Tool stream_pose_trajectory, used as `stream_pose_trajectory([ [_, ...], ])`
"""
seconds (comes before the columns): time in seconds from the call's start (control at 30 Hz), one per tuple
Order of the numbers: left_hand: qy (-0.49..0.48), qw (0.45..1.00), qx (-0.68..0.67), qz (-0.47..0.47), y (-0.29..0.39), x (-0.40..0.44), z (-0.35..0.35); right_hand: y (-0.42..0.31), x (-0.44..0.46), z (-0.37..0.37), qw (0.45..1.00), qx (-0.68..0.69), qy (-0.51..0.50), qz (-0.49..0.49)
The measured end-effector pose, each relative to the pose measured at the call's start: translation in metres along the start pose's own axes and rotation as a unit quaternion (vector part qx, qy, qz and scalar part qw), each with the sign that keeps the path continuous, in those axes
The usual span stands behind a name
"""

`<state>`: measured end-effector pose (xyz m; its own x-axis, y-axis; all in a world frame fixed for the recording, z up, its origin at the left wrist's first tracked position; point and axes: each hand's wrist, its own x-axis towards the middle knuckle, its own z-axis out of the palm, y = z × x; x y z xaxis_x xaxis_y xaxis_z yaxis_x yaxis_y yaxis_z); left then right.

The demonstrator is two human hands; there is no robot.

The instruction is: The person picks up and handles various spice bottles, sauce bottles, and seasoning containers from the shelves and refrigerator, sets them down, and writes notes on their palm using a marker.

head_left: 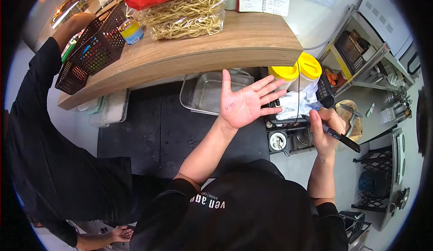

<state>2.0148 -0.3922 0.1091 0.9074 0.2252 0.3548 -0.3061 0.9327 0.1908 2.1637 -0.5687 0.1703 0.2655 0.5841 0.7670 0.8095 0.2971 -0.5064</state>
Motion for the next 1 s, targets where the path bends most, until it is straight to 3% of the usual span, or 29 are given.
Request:
stream_pose_trajectory([
  [0.17, 0.010, 1.000, 0.000, -0.005, -0.007, 0.001, 0.007, 0.000, -0.001, 0.018, 0.987, 0.132, 0.035, 0.090],
  [0.37, -0.020, 1.000, 0.003, 0.014, -0.012, 0.008, 0.018, 0.009, 0.018, 0.034, 0.986, 0.145, -0.048, -0.067],
  [0.57, 0.000, 0.998, 0.041, 0.046, -0.020, 0.027, 0.025, 0.044, 0.019, 0.033, 0.979, 0.187, -0.034, -0.067],
  [1.0, 0.006, 0.993, 0.058, 0.102, -0.040, 0.055, 0.014, 0.091, 0.027, 0.022, 0.924, 0.351, -0.131, 0.078],
])
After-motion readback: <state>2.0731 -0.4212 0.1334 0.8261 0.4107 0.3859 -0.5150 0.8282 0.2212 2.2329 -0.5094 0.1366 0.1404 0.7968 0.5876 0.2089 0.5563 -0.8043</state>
